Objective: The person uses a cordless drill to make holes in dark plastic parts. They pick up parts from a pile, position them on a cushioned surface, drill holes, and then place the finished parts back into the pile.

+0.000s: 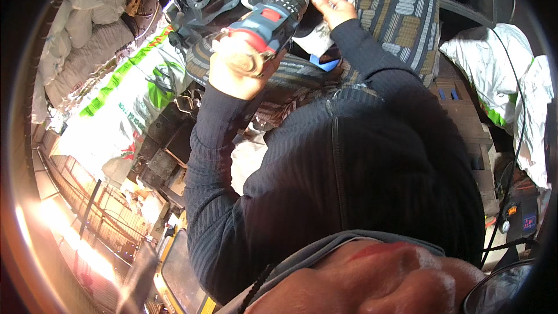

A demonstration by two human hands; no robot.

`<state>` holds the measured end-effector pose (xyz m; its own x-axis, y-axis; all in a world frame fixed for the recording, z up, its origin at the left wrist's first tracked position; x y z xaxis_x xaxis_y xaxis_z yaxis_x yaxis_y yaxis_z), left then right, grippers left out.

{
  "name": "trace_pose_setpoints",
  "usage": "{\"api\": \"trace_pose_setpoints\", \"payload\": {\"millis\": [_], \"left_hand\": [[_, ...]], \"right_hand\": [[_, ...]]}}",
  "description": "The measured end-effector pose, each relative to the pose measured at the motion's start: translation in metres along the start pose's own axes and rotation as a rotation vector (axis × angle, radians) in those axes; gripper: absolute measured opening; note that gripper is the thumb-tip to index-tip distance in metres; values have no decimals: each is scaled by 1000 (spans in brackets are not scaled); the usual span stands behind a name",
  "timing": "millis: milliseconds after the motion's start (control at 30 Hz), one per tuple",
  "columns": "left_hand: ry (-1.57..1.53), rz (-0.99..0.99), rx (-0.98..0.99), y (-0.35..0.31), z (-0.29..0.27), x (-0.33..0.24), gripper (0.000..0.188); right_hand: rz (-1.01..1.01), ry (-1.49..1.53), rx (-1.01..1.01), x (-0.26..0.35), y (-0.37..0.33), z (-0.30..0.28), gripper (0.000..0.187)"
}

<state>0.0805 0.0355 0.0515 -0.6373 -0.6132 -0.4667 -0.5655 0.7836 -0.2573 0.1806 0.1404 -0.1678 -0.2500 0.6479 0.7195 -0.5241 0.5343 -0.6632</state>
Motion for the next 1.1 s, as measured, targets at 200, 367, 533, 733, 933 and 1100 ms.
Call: {"api": "trace_pose_setpoints", "payload": {"millis": [200, 367, 533, 733, 933, 1100], "left_hand": [[-34, 203, -100, -50, -3, -1, 30], [38, 192, -93, -82, 13, 9, 47], [25, 185, -122, -97, 17, 18, 54], [16, 177, -149, -99, 14, 25, 50], [-61, 106, -165, -97, 12, 24, 32], [-76, 91, -81, -90, 8, 24, 33]], "right_hand": [[399, 557, 402, 27, -21, -27, 34], [511, 751, 409, 23, -32, -16, 27], [566, 816, 541, 16, -37, -15, 23], [507, 611, 542, 17, -46, -13, 28], [485, 513, 546, 23, -50, -11, 29], [471, 401, 574, 27, -48, -9, 31]]}}
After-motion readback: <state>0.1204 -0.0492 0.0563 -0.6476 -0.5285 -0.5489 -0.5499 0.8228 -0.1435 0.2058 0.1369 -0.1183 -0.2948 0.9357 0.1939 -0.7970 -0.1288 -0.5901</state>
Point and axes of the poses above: each hand's wrist, its own y-axis towards the middle knuckle, its own z-axis out of the palm, x = y × z, the point moved 1 cm from there along y, towards the middle knuckle, and after that the axes turned 9 degrees about -x, right-handed, at the moved point
